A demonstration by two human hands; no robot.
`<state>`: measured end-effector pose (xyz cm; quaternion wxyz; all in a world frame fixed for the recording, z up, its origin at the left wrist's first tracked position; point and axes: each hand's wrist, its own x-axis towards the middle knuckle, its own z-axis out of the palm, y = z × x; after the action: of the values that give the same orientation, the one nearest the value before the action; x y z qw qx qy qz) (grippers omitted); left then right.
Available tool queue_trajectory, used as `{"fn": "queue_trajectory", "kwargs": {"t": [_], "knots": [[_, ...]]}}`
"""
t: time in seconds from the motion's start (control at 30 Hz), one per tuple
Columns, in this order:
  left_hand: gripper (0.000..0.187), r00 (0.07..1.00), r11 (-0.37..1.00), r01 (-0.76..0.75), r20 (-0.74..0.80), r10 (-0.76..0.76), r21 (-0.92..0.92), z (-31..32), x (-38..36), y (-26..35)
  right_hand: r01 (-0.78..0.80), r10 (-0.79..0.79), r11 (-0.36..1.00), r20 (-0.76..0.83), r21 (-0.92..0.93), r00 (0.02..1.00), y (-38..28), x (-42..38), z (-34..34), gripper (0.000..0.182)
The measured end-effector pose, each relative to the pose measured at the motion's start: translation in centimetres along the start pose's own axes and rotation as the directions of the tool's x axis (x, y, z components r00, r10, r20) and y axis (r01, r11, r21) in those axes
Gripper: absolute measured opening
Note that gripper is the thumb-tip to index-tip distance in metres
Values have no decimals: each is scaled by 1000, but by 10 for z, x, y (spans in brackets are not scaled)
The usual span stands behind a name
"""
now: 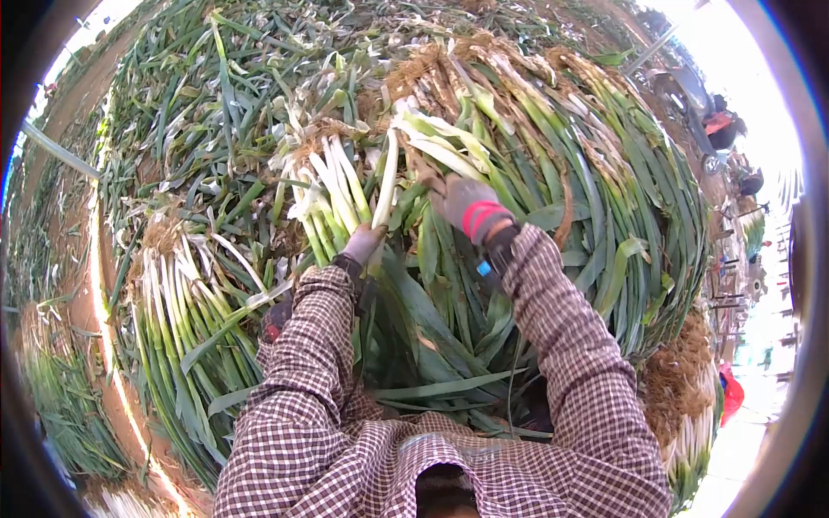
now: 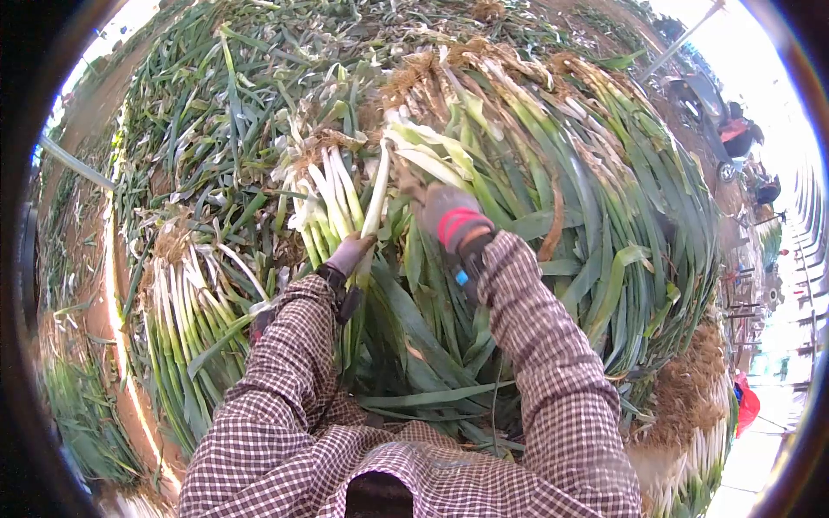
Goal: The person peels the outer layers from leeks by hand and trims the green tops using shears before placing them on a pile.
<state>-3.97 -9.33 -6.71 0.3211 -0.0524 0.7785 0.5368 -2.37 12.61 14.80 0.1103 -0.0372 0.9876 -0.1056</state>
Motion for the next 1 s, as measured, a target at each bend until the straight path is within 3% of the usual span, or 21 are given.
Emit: {"fn": "queue_trajectory", "kwargs": {"t": [0.1,0.2,0.27,0.33,0.4,0.43,0.5,0.53,0.6,0.63,0.67,0.7,0.73,0.8,0.87,0.93,1.0], "knots": [[50,992,951,95,109,-66,-294,-2,-32,8,31,-27,998,69,-58,997,6,50,12,66],[51,991,941,98,123,-61,-324,-11,-36,-8,-26,42,996,188,-82,981,4,56,14,69],[50,986,890,167,56,-158,-425,-12,-30,-16,-72,83,996,206,-60,975,11,55,28,70],[47,973,886,211,4,-230,-414,-20,-46,2,-100,102,995,115,-22,988,16,42,35,69],[45,905,760,273,-112,-411,-590,-21,1,-53,-135,135,991,22,12,991,30,35,43,67],[45,934,908,179,-226,-278,-379,-25,1,-60,-153,156,986,-51,70,986,33,25,41,61],[49,926,928,232,-224,-303,-293,-23,4,-52,-95,99,975,-12,202,995,32,-9,26,54],[53,898,979,186,-389,-206,-88,-17,-4,-23,-68,70,960,2,272,998,27,-31,14,50],[68,784,929,163,-616,83,332,2,-26,39,-9,40,955,-99,296,994,18,-85,-3,43],[77,811,876,-97,-473,345,473,0,-55,93,17,43,947,-181,320,983,19,-110,-8,37],[87,760,749,-353,-295,580,561,1,-74,144,44,49,940,-260,339,964,23,-134,-12,31],[85,564,393,-468,-74,822,791,17,-65,183,-27,162,901,-278,433,947,31,-156,-16,28],[84,334,-29,-484,216,917,874,41,-47,216,-105,282,850,-279,517,918,42,-180,-21,26],[68,322,-318,-373,443,837,872,67,3,250,-112,354,806,-321,581,879,56,-204,-28,23],[47,544,-173,-556,514,663,813,89,27,271,-123,419,777,-361,618,833,63,-221,-36,21],[18,584,-455,-428,623,520,781,90,0,298,-161,478,760,-372,630,796,68,-240,-42,19],[7,409,-592,-495,772,487,636,69,-23,290,-171,537,715,-376,678,755,74,-257,-39,16]]}}
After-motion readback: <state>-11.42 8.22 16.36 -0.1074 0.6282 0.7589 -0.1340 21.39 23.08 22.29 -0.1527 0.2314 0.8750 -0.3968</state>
